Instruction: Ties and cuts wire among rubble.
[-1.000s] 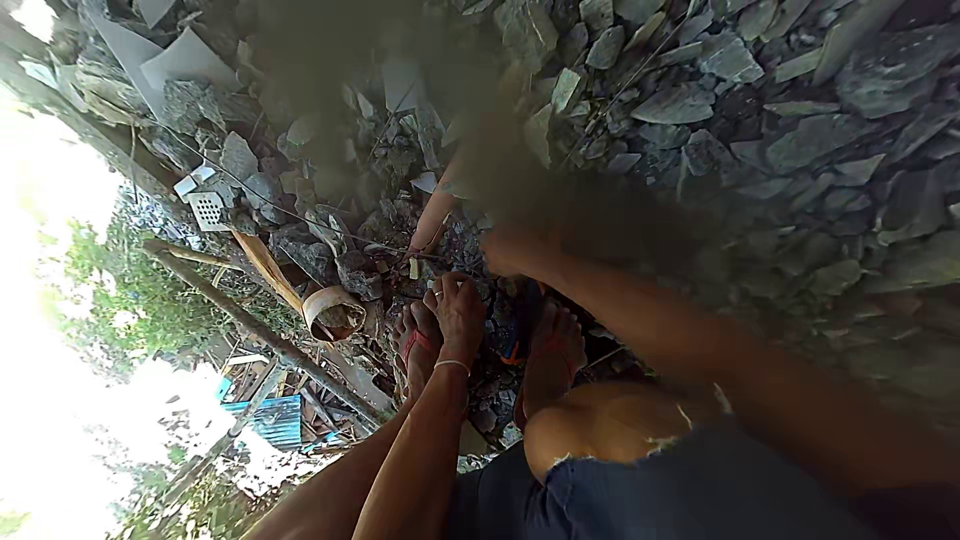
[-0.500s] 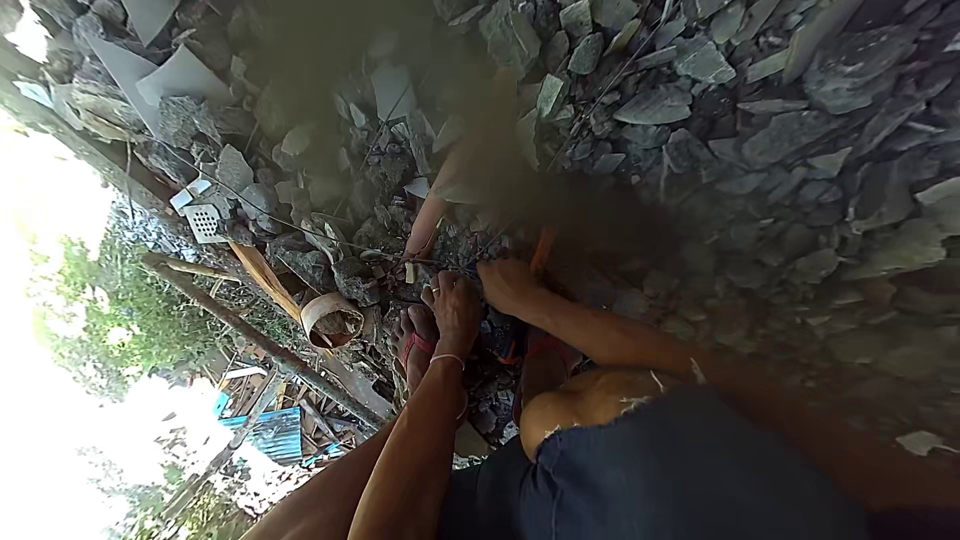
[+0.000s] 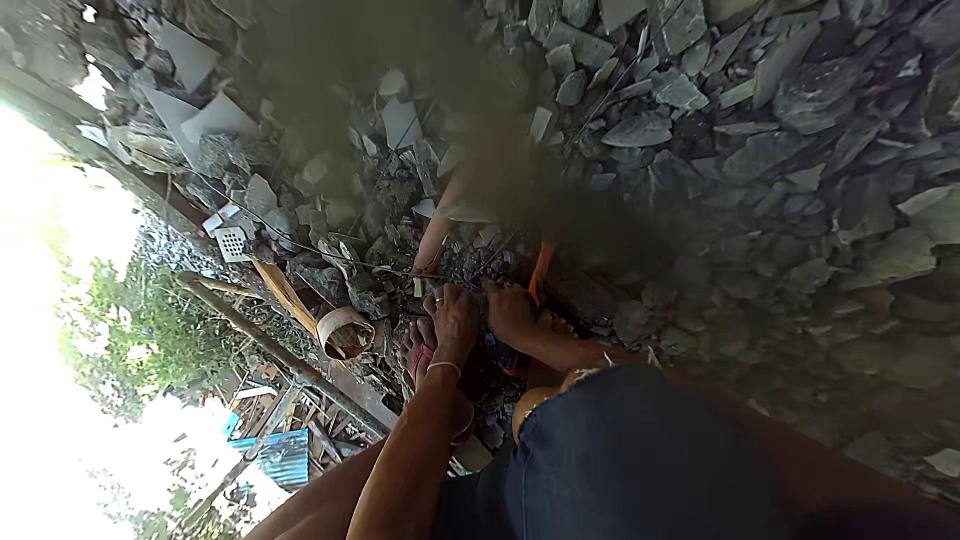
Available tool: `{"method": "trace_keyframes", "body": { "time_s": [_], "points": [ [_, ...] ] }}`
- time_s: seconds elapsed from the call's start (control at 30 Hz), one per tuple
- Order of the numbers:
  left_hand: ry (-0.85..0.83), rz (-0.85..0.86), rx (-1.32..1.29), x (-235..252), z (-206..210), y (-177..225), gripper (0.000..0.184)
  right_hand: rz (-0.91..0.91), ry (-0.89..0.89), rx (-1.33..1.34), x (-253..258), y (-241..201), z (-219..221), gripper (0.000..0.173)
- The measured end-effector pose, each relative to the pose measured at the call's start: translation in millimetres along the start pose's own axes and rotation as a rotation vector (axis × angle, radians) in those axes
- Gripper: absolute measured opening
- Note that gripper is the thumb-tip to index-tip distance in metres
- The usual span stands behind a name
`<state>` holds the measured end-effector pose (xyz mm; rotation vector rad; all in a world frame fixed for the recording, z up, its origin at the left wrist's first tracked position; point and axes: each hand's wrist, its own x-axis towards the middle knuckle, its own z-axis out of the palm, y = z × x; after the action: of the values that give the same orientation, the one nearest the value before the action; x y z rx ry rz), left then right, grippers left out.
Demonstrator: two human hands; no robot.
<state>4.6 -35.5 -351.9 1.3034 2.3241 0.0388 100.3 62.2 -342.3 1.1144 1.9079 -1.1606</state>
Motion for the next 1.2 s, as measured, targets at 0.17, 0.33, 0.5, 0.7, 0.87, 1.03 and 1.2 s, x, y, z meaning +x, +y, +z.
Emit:
{"method": "trace_keyframes", "body": {
  "time_s": [0.17,0.33,0.5,0.7,0.87,1.03,1.2],
  "points": [
    [-0.006,0.015,0.013,5.0,-4.4,1.3,0.025,-0.082,-0.202,-0.055,15.5,1.4,-45.0,0.032],
    [0.072,-0.038,-0.082,3.7,-4.4,-13.6,0.024,-0.133,-0.244,-0.126,42.1,14.3,-50.7,0.027],
    [-0.045,-0.057,-0.288,8.2,-11.0,-29.5,0.022,0.009,-0.310,0.062,33.2,0.3,-49.1,0.033],
    [-0.088,-0.096,-0.265,5.5,-8.0,-23.2,0.025,0.033,-0.272,-0.002,8.0,-25.0,-34.5,0.033],
    [-0.089,-0.074,-0.277,8.3,-13.6,-27.4,0.023,0.059,-0.195,0.158,15.5,-18.5,-21.9,0.034],
    [-0.061,-0.137,-0.353,6.6,-9.2,-33.0,0.020,0.009,-0.251,0.048,31.1,-8.3,-46.9,0.031],
    [-0.097,-0.194,-0.437,18.4,-11.2,-39.9,0.017,-0.049,-0.339,-0.141,45.7,-3.3,-70.6,0.034]
  ]
}}
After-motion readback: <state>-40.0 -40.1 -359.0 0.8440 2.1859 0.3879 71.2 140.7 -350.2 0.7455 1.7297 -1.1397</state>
